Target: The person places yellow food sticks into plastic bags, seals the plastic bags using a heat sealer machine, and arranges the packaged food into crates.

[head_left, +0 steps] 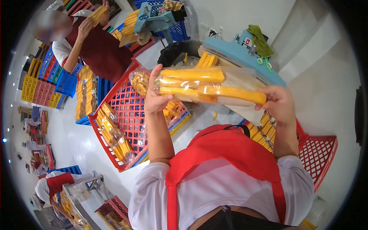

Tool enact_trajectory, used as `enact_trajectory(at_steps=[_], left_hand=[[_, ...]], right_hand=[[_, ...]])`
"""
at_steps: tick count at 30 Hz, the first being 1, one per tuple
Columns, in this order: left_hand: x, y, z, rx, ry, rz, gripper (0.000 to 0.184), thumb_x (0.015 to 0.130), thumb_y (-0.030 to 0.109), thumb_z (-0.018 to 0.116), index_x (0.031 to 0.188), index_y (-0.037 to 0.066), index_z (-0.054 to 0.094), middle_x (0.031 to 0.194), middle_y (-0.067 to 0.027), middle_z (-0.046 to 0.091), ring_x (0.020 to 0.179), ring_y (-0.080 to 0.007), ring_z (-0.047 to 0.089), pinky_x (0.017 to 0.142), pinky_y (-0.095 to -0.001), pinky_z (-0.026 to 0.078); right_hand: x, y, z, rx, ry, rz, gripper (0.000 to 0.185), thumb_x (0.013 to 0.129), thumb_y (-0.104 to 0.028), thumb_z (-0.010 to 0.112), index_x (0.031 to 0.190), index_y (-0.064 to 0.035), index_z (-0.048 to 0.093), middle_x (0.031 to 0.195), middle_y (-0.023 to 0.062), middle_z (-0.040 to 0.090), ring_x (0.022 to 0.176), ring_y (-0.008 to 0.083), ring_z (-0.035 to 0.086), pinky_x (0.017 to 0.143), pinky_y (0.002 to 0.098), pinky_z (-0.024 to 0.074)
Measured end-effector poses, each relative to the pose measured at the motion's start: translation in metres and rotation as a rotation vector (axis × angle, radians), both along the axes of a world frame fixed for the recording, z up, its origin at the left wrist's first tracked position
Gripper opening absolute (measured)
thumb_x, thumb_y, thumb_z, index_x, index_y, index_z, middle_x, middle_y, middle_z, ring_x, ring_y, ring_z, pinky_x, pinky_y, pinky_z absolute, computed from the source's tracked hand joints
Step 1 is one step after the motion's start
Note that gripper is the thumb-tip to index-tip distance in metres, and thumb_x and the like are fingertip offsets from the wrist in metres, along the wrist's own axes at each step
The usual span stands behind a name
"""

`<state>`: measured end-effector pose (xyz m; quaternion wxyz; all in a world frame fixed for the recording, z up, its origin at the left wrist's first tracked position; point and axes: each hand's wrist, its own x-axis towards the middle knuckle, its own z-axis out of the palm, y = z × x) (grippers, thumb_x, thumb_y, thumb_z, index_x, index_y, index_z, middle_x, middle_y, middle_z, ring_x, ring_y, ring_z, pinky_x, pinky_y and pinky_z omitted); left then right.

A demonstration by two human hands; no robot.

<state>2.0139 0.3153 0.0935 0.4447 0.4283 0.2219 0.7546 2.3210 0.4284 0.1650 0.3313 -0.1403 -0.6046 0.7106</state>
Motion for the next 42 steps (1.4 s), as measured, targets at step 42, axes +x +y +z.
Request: enact_trajectory(at_steps=[42], left_hand=[[0.129, 0.096, 0.024, -0.18, 0.644, -0.225, 0.086, 0.069, 0.016, 0.065, 0.133, 0.005, 0.009, 0.128, -0.0122, 0.03, 0.118, -0.0227, 0.032, 0.095, -0.0314, 0.027]], right_hand=[[-0.035, 0.067, 0.08, 1.162, -0.546, 0.25, 0.017, 0.075, -0.016, 0.054, 0.078, -0.0011, 0.062, 0.072, 0.0085, 0.061, 0.062, 0.0163, 0.056, 0.053, 0.0266, 0.042]])
